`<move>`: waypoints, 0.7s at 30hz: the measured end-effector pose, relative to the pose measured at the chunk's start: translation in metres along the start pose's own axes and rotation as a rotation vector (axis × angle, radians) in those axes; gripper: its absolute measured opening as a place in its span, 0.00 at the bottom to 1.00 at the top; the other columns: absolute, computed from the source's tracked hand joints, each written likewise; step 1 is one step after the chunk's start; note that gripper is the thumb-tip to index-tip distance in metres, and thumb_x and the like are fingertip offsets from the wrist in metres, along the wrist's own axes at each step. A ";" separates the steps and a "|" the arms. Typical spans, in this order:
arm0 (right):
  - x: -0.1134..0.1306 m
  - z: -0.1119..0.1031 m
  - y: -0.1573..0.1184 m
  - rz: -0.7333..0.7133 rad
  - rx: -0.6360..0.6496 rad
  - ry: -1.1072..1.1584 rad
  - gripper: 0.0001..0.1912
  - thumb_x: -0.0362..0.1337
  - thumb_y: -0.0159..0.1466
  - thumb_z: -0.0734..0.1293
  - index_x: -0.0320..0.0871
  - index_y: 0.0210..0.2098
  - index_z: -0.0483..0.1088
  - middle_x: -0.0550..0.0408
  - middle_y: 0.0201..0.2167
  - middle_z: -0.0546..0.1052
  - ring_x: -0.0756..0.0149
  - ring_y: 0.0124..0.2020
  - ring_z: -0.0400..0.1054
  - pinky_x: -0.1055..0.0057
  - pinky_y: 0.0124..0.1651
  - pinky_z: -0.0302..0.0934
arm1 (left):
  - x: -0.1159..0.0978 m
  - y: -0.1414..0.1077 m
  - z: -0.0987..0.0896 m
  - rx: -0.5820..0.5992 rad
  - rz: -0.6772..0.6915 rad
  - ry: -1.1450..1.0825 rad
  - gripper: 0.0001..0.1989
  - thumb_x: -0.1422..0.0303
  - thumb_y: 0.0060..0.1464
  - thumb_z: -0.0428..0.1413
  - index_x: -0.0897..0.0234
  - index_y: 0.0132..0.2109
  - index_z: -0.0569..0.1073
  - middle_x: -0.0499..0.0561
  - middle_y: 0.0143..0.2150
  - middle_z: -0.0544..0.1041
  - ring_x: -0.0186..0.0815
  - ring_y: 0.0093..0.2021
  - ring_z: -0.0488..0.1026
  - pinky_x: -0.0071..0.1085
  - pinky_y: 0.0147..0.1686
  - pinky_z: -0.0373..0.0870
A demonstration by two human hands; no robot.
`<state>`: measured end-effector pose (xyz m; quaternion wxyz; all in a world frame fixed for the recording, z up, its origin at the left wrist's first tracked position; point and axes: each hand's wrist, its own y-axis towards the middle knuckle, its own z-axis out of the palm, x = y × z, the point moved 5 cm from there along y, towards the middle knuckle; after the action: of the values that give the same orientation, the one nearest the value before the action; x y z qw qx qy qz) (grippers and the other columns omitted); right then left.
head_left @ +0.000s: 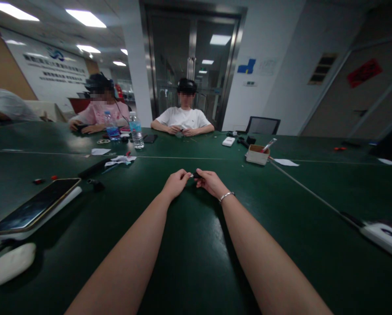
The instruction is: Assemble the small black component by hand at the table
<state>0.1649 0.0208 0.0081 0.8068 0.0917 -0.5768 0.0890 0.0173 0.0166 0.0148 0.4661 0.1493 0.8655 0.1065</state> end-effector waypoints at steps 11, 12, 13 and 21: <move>-0.001 0.000 0.001 0.004 -0.010 -0.010 0.13 0.41 0.56 0.72 0.34 0.27 0.72 0.52 0.20 0.74 0.74 0.16 0.64 0.75 0.22 0.65 | 0.001 0.000 0.001 0.020 -0.001 -0.011 0.18 0.53 0.57 0.45 0.61 0.31 0.69 0.46 0.24 0.70 0.31 0.24 0.67 0.28 0.28 0.63; 0.000 0.000 0.000 0.006 -0.008 -0.011 0.13 0.41 0.57 0.71 0.35 0.27 0.72 0.52 0.20 0.74 0.74 0.16 0.64 0.75 0.22 0.65 | 0.001 0.000 0.001 0.023 -0.001 -0.014 0.18 0.53 0.57 0.45 0.61 0.31 0.69 0.46 0.24 0.70 0.31 0.24 0.67 0.28 0.27 0.63; 0.000 0.000 0.000 0.007 -0.005 -0.011 0.13 0.41 0.57 0.71 0.35 0.27 0.72 0.52 0.21 0.74 0.74 0.17 0.65 0.75 0.22 0.65 | 0.001 0.000 0.001 0.026 0.000 -0.017 0.19 0.53 0.57 0.45 0.62 0.30 0.69 0.46 0.24 0.70 0.31 0.24 0.67 0.28 0.27 0.63; 0.000 0.002 0.000 0.020 -0.014 -0.022 0.14 0.41 0.57 0.71 0.34 0.26 0.71 0.53 0.20 0.74 0.75 0.15 0.63 0.75 0.21 0.65 | 0.003 0.001 0.003 0.041 0.008 -0.003 0.21 0.52 0.58 0.42 0.62 0.31 0.69 0.47 0.25 0.70 0.31 0.24 0.66 0.28 0.26 0.61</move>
<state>0.1628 0.0207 0.0084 0.8001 0.0812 -0.5871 0.0920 0.0190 0.0188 0.0112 0.4639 0.1624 0.8662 0.0905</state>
